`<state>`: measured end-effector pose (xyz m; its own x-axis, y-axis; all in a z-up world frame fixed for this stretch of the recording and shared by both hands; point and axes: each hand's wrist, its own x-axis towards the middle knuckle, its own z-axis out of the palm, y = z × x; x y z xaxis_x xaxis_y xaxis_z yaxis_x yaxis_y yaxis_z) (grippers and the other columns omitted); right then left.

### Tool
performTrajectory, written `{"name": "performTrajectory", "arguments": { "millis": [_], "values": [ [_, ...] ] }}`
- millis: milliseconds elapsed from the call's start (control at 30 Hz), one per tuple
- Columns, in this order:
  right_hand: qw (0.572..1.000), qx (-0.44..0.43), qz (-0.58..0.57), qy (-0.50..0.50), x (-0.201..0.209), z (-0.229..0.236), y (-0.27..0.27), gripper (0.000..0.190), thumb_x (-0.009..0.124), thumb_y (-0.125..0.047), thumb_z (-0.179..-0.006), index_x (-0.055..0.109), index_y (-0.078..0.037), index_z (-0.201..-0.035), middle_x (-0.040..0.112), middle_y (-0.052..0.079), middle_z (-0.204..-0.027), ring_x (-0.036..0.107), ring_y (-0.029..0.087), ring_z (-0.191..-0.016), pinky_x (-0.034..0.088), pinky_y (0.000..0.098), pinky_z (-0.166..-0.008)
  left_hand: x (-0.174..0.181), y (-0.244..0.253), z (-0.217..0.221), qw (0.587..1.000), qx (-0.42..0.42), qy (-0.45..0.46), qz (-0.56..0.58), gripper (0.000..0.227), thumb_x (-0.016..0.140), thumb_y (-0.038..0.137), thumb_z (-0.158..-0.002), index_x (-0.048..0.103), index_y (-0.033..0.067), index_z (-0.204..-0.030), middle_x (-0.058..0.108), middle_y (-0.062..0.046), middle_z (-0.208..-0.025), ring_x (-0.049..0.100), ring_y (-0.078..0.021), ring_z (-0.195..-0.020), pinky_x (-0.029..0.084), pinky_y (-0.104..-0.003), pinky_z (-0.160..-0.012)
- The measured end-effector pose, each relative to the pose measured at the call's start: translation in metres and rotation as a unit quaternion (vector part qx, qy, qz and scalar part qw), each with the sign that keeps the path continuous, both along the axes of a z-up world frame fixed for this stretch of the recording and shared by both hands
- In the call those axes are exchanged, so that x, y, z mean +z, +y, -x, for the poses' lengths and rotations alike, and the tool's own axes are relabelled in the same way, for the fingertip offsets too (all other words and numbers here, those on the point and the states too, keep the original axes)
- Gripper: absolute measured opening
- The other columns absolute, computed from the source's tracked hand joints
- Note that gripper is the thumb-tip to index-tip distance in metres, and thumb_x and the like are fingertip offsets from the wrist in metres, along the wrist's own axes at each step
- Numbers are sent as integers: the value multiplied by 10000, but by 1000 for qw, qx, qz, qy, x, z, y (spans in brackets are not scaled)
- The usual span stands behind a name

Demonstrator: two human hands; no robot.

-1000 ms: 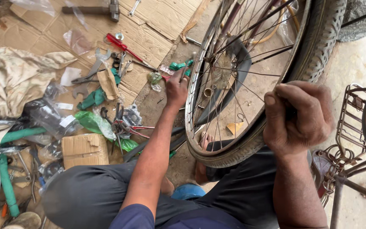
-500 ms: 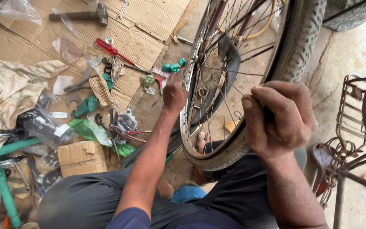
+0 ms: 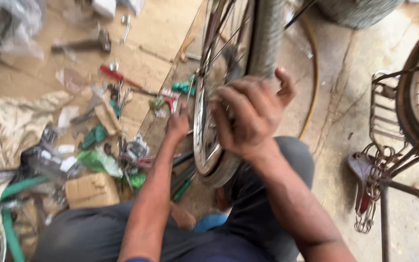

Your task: The person sits on the floor and manipulates a bicycle inner tube, inspecting it and attempting to fit it into the tire. They then lift the bicycle wheel and work on seating the tire onto the rim, using their hands to push the tire bead over the rim edge.

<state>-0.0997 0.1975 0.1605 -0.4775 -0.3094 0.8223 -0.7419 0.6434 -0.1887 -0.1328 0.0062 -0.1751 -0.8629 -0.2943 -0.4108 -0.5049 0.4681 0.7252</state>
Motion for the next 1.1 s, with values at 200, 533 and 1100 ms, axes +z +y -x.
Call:
{"name": "performTrajectory", "arguments": {
  "millis": [200,533,1100],
  "values": [
    [999,16,14,-27,-10,2,-21,118,788,-173,-999,718,-110,-1070,679,43,-1002,654,234,-1014,139,532,-1253,143,-13,5,968,-137,211,2,430,510,363,-1045,692,6,-1202,725,-263,-1013,732,-402,-972,558,-479,-801],
    [998,37,-27,-47,-19,-8,-11,98,789,-121,-967,734,-103,-1046,675,51,-951,654,258,-1133,150,500,-1240,147,-20,123,791,-142,392,-447,210,687,159,-1064,649,-47,-1074,723,-146,-988,733,-254,-907,626,-400,-837],
    [992,8,32,-126,-9,-12,-6,88,756,-121,-842,719,-47,-871,722,97,-837,680,308,-1036,288,531,-1271,59,-45,59,928,-128,71,-343,817,331,849,-881,597,78,-913,676,-152,-1159,820,-170,-761,445,-368,-490]
  ]
}}
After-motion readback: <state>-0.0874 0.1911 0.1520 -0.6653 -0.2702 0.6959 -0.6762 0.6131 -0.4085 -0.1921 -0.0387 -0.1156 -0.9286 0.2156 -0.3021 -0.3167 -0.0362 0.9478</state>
